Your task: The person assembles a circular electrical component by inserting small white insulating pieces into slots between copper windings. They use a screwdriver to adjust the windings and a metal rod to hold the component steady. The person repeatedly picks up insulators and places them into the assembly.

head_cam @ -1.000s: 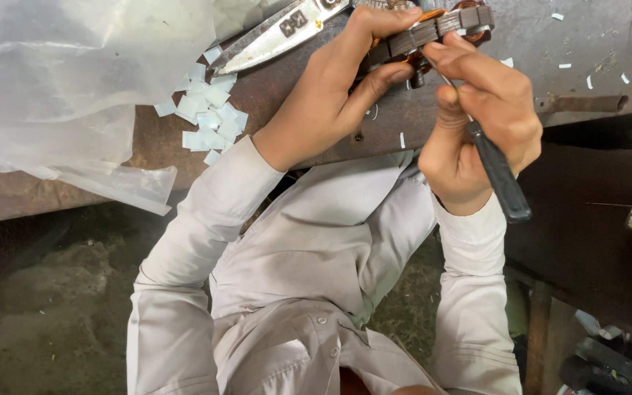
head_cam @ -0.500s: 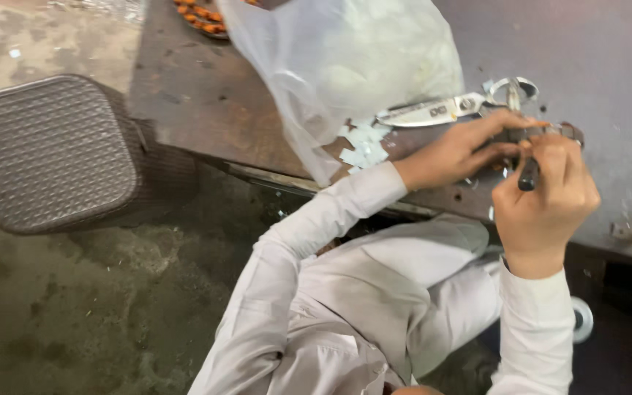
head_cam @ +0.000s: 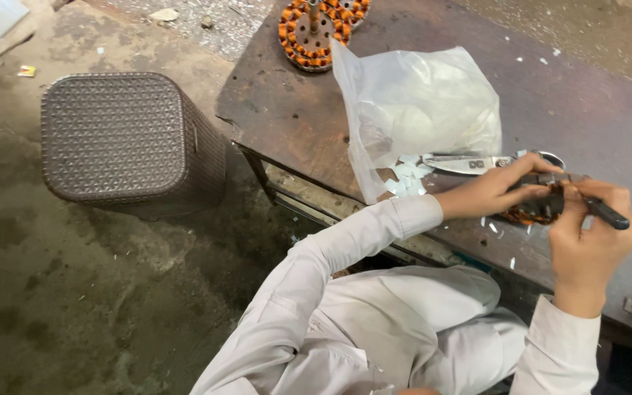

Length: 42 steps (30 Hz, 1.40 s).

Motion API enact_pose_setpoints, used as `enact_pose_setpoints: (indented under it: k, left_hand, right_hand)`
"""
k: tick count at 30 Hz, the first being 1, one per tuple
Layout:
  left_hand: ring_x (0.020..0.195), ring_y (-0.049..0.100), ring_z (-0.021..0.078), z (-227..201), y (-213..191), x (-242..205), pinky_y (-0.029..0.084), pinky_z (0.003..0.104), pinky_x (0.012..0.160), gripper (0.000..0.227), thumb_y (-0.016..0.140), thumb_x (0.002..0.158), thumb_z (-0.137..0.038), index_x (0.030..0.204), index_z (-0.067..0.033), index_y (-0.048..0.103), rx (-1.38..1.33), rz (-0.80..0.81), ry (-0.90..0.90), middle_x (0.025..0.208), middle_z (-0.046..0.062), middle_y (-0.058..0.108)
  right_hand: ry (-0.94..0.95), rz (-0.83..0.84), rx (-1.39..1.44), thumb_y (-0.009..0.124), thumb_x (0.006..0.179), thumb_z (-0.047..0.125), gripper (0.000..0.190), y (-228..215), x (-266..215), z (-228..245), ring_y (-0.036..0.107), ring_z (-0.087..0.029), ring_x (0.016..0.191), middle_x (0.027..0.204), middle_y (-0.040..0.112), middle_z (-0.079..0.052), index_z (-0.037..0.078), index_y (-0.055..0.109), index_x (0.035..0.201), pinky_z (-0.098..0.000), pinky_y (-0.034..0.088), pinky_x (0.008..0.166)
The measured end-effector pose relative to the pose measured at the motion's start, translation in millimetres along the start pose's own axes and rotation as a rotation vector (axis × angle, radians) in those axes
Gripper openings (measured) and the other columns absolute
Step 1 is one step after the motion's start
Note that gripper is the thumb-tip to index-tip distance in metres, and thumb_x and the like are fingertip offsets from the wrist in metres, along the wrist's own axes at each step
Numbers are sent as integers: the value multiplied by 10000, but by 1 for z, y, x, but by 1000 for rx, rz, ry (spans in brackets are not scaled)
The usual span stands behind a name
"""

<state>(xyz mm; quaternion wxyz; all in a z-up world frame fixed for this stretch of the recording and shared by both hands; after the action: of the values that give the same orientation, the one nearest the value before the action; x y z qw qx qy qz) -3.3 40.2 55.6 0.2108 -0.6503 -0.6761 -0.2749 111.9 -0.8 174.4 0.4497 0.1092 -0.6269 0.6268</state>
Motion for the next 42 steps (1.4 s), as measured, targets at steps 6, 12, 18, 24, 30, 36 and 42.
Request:
enact_pose_setpoints:
  k: [6,12,18,24,30,36,42]
  left_hand:
    - [1363,595,203,-23,-12,-2,478,375,1177,479,723,1047,-250,1459,-110,524,-43,45,-2,1440,86,628]
    - [1394,569,208,-38,-12,-14,498,362,1178,626,802,988,-107,1518,-101,468,-21,132,31,1503,109,565]
    - [1233,686,171,-23,-13,-13,547,322,1104,492,829,991,-86,1399,-41,557,26,22,-79,1326,108,693]
    - [1219,635,152,-23,-20,-9,509,297,1104,490,810,964,-32,1351,-24,508,-184,109,-141,1279,77,648]
    - [1221,632,151,-56,-25,-5,536,326,1098,619,803,957,-26,1490,-61,491,-55,231,-178,1320,81,637]
    - [1004,682,186,-91,-25,7,550,340,907,698,890,897,-180,1440,-89,461,261,260,-192,1078,61,701]
    - [948,676,366,-104,22,20,512,449,800,419,864,902,-103,1234,-90,610,967,342,294,1091,167,701]
  right_hand:
    - [330,-300,563,619,1167,29,366,-29,-60,-35,681,-274,1024,1164,646,-203,64,352,1417,-370,616,932]
    - [568,-521,653,696,1186,79,431,-60,-104,8,694,-300,868,1021,681,-220,72,325,1405,-397,611,814]
    - [627,-584,706,631,1178,81,322,-68,-109,26,722,-302,901,1024,674,-189,50,374,1368,-422,649,827]
    - [652,-604,717,625,1159,59,221,-63,-132,26,715,-290,932,1041,661,-175,29,450,1291,-417,633,857]
    - [802,-648,812,600,1098,54,208,-39,-179,24,712,-275,928,1036,666,-159,24,473,1261,-413,625,837]
    - [938,-515,908,572,1067,63,192,8,-264,18,728,-274,885,968,656,-135,21,477,1228,-409,629,774]
    - [1138,-647,1114,578,1055,78,187,50,-349,-9,718,-299,863,936,667,-135,19,503,1215,-415,595,753]
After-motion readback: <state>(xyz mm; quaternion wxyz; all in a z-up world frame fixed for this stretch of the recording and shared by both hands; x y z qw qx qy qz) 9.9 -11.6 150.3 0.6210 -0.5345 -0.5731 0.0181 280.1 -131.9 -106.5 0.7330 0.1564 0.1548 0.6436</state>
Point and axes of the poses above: each hand's wrist, its own x-axis towards the middle knuckle, its own y-axis out of the palm, z = x × y, the point moved 7 cm from there along x, towards the middle knuckle
